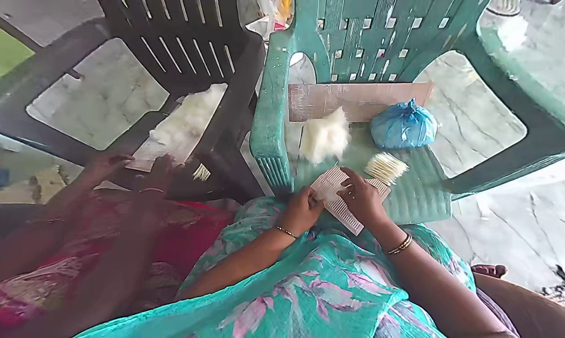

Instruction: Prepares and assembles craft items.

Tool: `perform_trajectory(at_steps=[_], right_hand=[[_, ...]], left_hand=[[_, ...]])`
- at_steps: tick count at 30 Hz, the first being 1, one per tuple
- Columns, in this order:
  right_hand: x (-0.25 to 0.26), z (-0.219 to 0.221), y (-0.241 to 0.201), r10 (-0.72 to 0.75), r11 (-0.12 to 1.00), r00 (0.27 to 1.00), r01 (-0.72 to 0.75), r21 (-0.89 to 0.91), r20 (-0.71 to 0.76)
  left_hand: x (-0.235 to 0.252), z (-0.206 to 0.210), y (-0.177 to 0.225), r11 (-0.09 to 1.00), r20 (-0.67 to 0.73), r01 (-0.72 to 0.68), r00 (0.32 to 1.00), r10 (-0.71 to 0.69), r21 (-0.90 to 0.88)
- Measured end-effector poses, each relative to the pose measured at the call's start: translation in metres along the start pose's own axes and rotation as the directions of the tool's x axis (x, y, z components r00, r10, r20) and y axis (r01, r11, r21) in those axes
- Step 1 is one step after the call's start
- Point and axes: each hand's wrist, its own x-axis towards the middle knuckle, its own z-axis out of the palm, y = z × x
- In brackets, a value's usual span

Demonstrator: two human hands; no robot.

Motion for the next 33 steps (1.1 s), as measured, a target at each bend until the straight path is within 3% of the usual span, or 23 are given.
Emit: perform_trajectory(at_steps=[6,10,15,20,27,33], right_hand=[[0.002,0.001,0.002,0.033,0.996,0.998,-0.037,-0.076,-0.05],[0.005,-0.002,0.006,0.025,0.994,0.997,-0.032,-0.1,-0.072],[0.003,-0.006,0.012,0.012,0.999,0.995,-0.008,0.041,-0.098],[0.004,-0.008,0.019,0.105,0.926,0.993,-0.075,0.37,-0.06],[-0.005,-0.005,0.017,0.097,0.739,0.995,-0.047,0.673,-0.037],[-0.004,-0.012,0.024,0.041,0.724,0.999,-0.021,0.69,-0.013]], left_hand=[[-0.006,0.005,0.001,0.985,0.025,-0.098,0.995,0.095,0.141],[-0.004,0.006,0.005,0.981,0.014,-0.071,0.997,0.07,0.182],[-0.003,0.006,0.006,0.992,-0.104,-0.102,0.989,0.11,0.075],[0.013,0.007,0.009,0.981,-0.214,-0.185,0.962,0.168,-0.063],[0.031,0.003,0.03,0.973,0.051,-0.11,0.991,0.123,-0.203],[0.032,0.009,0.032,0.977,0.046,-0.081,0.995,0.091,-0.198]])
